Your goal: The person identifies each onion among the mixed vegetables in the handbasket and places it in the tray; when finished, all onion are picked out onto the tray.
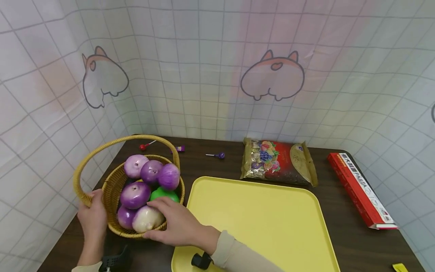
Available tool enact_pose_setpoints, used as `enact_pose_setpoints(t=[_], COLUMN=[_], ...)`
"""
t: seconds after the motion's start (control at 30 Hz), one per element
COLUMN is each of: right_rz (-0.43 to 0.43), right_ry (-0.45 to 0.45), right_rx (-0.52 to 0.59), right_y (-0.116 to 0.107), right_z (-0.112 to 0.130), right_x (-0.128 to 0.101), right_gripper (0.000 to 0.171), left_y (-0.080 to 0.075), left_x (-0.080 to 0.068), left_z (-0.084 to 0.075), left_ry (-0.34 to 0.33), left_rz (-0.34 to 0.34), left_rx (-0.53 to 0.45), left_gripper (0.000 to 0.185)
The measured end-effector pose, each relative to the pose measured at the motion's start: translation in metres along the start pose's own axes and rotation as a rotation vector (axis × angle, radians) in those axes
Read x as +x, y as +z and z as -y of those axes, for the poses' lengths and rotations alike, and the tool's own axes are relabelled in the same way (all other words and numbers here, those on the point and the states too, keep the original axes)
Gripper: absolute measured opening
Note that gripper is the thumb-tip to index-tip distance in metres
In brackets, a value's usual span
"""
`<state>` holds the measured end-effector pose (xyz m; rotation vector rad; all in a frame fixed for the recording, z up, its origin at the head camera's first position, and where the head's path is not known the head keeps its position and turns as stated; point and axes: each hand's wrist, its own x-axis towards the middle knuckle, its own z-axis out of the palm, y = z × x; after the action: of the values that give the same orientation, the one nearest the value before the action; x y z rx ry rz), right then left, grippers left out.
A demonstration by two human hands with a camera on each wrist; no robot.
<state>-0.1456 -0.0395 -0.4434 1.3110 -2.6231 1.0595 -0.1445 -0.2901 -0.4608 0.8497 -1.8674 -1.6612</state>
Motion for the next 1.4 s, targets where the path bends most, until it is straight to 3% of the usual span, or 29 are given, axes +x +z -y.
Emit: enact_pose_setpoints(t=[0.17,0.3,0.47,0.57,0.77,0.93,1.13,1.3,1.4], right_rz=[0.004,-0.021,-0.073,-0.121,-0.293,-0.428,-0.519,-0.522,-0.501], right_ry=[0.022,0.065,0.117,0.1,0.014,0.017,0.121,0.255,0.373], right_rx=[-0.138,-0.166,-0.044,0.053,0.249,0.406,0.497,0.535,0.573], right_y=[0.012,0.016,0.016,0.012,-0.004,-0.021,-0.044,-0.062,-0.06], right_z=[0.005,0.004,0.001,0.0,-0.007,-0.022,-0.044,-0.05,-0.059], right_x=[0.009,0.011,0.01,0.006,-0.004,-0.017,-0.037,-0.047,-0.053], right_gripper=[0.068,0.07,0.073,0.071,0.066,0.061,0.053,0.045,0.046], left_y=[0.005,0.008,0.011,0.013,0.014,0.013,0.015,0.015,0.015], left_x=[0.007,0.009,0.011,0.013,0.018,0.022,0.026,0.028,0.027], left_z=[0.005,0.007,0.007,0.007,0.004,0.003,0.004,0.006,0.008], left_ry=[0.116,0.143,0.175,0.208,0.232,0.269,0.37,0.374,0.351], left_rz=[-0.035,-0.041,-0.04,-0.036,-0.016,-0.018,-0.048,-0.031,-0.012], left_rx=[0.053,0.038,0.032,0.048,0.084,0.088,0.091,0.096,0.08], left_gripper=[0.027,0.026,0.027,0.031,0.032,0.031,0.029,0.029,0.031])
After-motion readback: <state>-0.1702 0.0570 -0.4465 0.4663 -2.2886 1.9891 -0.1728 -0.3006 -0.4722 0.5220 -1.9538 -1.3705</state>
